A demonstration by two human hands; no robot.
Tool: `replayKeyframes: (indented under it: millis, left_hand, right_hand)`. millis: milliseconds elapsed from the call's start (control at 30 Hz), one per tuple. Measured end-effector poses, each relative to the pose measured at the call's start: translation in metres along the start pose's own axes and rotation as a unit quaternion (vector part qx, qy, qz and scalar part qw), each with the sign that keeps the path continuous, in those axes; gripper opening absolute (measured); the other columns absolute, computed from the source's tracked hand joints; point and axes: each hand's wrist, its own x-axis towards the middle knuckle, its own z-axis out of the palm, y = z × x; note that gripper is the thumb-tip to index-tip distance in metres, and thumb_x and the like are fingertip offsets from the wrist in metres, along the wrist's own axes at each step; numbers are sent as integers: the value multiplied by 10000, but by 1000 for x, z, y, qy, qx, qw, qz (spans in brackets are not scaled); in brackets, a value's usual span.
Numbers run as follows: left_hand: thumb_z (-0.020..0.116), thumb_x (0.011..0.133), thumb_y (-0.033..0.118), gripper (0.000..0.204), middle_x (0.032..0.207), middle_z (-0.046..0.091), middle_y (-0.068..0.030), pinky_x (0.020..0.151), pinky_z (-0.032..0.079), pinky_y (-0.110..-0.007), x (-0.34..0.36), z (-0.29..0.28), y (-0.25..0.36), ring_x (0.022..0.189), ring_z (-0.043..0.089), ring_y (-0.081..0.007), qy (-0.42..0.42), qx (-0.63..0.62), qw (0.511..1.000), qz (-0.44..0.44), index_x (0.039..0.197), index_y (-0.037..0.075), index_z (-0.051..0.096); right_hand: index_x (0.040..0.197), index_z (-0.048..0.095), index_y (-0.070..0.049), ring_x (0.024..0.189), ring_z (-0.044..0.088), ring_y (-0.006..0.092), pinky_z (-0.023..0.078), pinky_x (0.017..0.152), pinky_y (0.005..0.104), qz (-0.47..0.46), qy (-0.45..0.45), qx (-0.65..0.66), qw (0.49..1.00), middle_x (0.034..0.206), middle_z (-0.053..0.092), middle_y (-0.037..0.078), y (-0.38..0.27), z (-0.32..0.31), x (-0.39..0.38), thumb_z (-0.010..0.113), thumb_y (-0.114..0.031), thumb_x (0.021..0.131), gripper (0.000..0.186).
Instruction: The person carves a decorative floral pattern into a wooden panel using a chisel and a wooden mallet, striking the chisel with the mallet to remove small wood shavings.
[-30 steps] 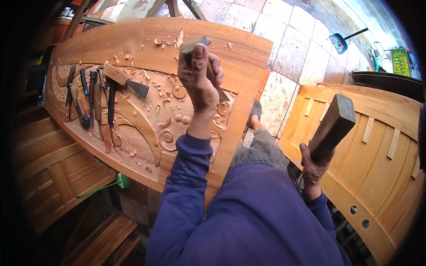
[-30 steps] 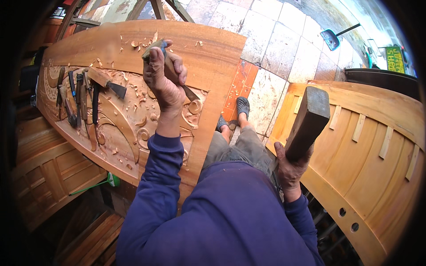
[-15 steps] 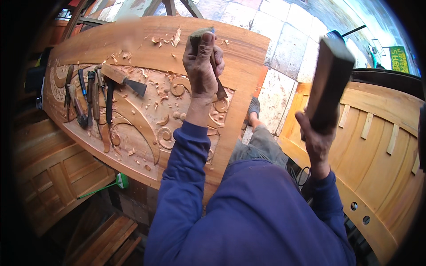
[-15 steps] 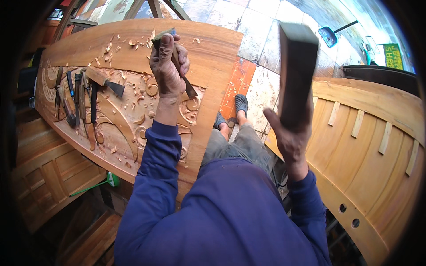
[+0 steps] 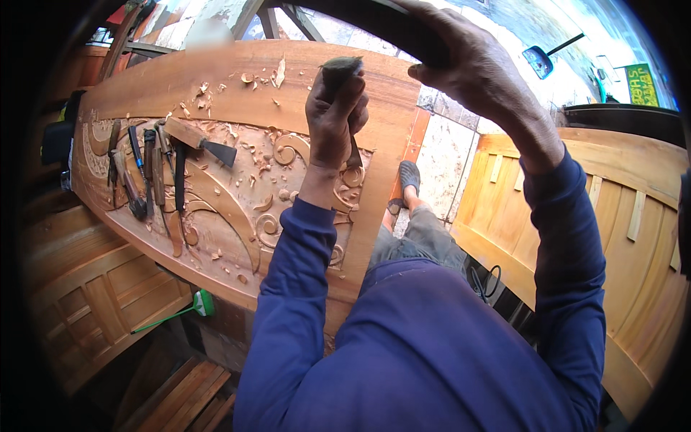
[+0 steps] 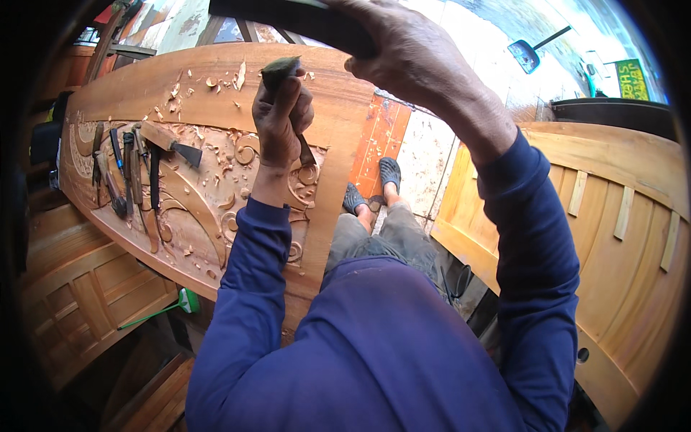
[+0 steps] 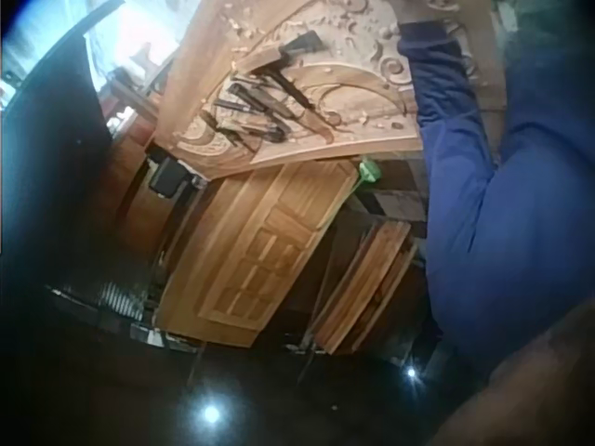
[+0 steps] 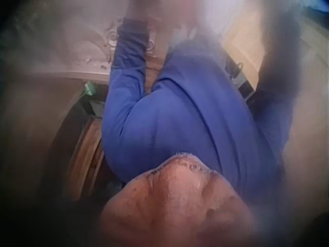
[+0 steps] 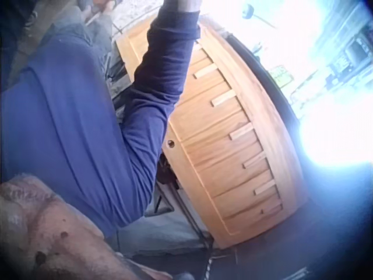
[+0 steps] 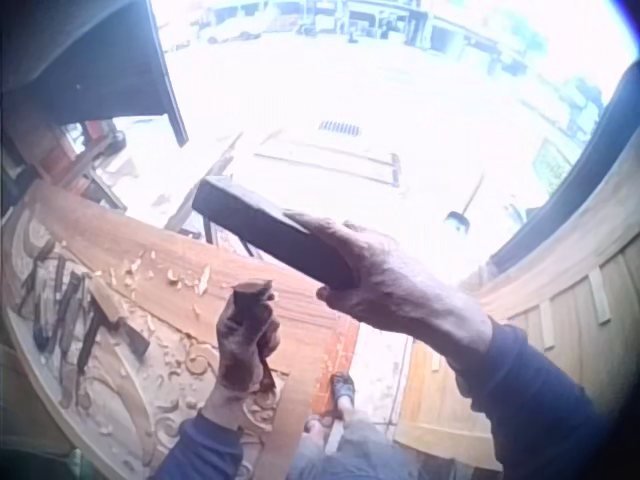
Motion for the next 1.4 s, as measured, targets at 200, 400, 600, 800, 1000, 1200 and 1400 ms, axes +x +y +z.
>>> replayKeyframes:
  millis: [200, 400, 600, 800, 1000, 1200, 1400]
  left_hand:
    - [730, 1002, 187, 254, 726, 481, 73, 440, 227, -198, -5, 1, 4, 530, 350, -9, 4, -20, 1000, -15, 1210, 78, 632]
    - [744, 1002, 256, 316, 693, 458, 77, 437, 219, -206, -3, 1, 1, 522, 337, -17, -22, -10, 999, -38, 1226, 61, 636]
    - [708, 1012, 100, 220, 753, 506, 101, 428, 222, -190, 1, 4, 1, 517, 355, 10, -56, -55, 994, -69, 1224, 99, 649]
    - [724, 1013, 148, 224, 741, 509, 102, 426, 225, -191, 3, 2, -4, 516, 360, 8, -64, -34, 991, -113, 1223, 111, 654]
    - [686, 1043, 216, 289, 735, 457, 95, 433, 228, -190, 0, 3, -7, 538, 347, -5, -98, -3, 984, -148, 1296, 84, 640]
    - [660, 1061, 236, 316, 709, 447, 90, 443, 241, -186, 4, 16, -4, 540, 351, 1, -159, 15, 971, -179, 1324, 68, 609]
    - [617, 1070, 385, 478, 667, 513, 36, 404, 285, -187, -7, 10, 53, 464, 387, -17, -260, 5, 950, -174, 1343, -5, 578]
  right_hand:
    - [1526, 541, -244, 1045, 711, 303, 598, 925, 384, 0, -128, -103, 986, 1147, 711, 132, -6, -5, -5, 812, -38, 820, 784]
    - [1525, 535, -187, 1144, 697, 288, 572, 1002, 388, 63, -109, -22, 992, 1253, 713, 121, 3, 2, -12, 835, -76, 825, 769]
    - [1534, 512, -372, 1013, 709, 317, 616, 913, 430, 36, 25, 85, 995, 1130, 678, 109, 20, 3, -20, 815, -68, 808, 843]
    - [1544, 512, -333, 1059, 692, 295, 591, 955, 419, 60, -83, -6, 995, 1148, 674, 111, 20, -7, -35, 828, -107, 820, 821]
    - [1554, 507, -204, 1202, 659, 284, 545, 1031, 412, 123, -111, 31, 986, 1302, 674, 136, 11, -1, -57, 855, -104, 805, 832]
    - [1556, 499, -119, 1152, 676, 232, 551, 1001, 358, 184, 35, 132, 973, 1370, 656, 135, 6, 19, -103, 854, -73, 806, 831]
    - [1562, 470, -85, 1371, 553, 218, 477, 1130, 368, 220, 137, 250, 933, 1510, 564, 96, 13, 20, -172, 807, 92, 800, 852]
